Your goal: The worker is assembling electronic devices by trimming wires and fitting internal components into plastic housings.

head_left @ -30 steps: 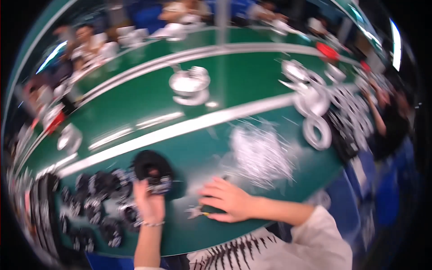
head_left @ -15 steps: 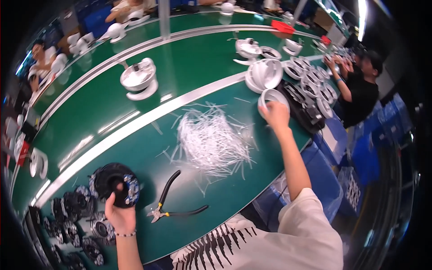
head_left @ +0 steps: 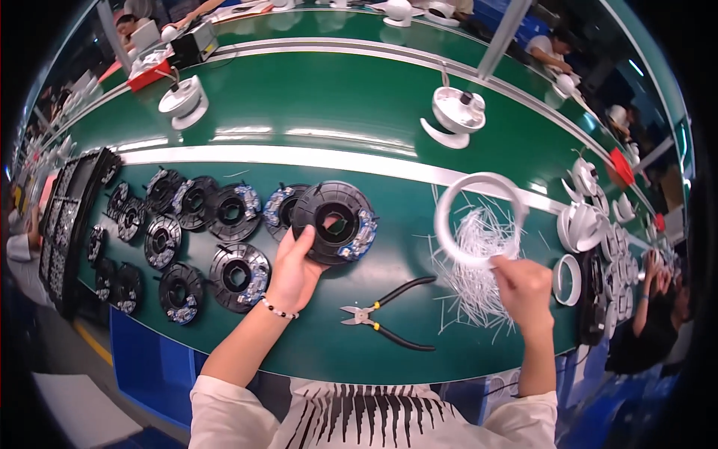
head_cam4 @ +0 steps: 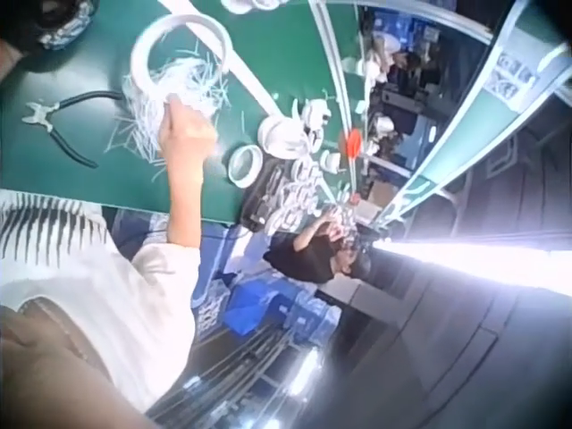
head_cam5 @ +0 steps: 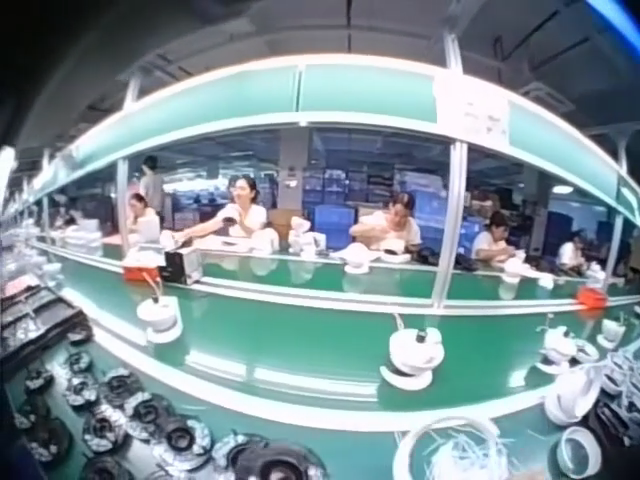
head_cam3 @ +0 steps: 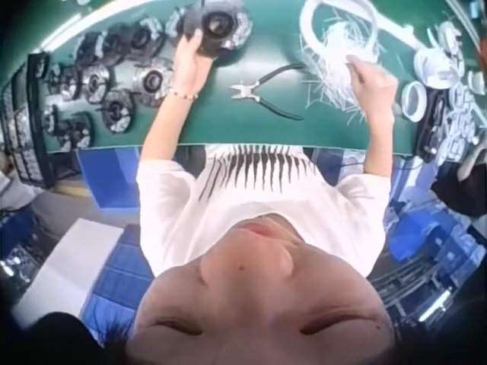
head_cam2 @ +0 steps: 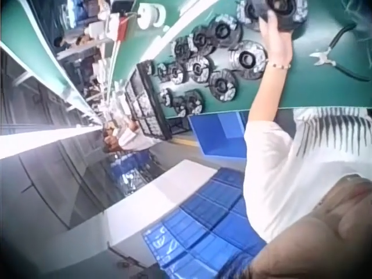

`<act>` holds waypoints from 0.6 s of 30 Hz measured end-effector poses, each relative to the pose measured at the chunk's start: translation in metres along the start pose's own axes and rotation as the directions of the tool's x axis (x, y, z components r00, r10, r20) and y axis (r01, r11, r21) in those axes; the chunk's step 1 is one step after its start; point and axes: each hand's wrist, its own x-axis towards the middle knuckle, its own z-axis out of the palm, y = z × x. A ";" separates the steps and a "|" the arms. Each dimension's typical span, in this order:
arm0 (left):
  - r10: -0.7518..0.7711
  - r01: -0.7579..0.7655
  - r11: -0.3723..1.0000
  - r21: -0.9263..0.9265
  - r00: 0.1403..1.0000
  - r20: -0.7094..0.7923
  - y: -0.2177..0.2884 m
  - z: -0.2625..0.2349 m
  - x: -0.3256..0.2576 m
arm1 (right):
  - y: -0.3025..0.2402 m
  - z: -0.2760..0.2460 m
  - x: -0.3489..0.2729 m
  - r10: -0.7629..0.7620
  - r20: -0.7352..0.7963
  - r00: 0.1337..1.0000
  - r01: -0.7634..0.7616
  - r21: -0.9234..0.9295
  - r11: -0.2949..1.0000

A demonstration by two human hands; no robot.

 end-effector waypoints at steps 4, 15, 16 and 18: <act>0.105 -0.106 0.994 -0.022 0.993 -0.057 0.009 -0.002 -0.003 | -0.013 0.022 0.019 -0.193 0.155 0.969 0.164 0.182 0.969; -0.035 0.017 0.993 -0.119 0.988 -0.150 0.000 -0.004 -0.001 | -0.024 0.073 0.058 -0.560 0.285 0.778 0.466 0.337 0.818; -0.045 0.025 0.992 -0.121 0.986 -0.162 0.002 -0.004 -0.001 | -0.028 0.075 0.064 -0.568 0.275 0.776 0.469 0.351 0.810; -0.050 0.029 0.992 -0.124 0.985 -0.163 0.003 -0.004 -0.002 | -0.030 0.078 0.061 -0.584 0.379 0.718 0.450 0.388 0.804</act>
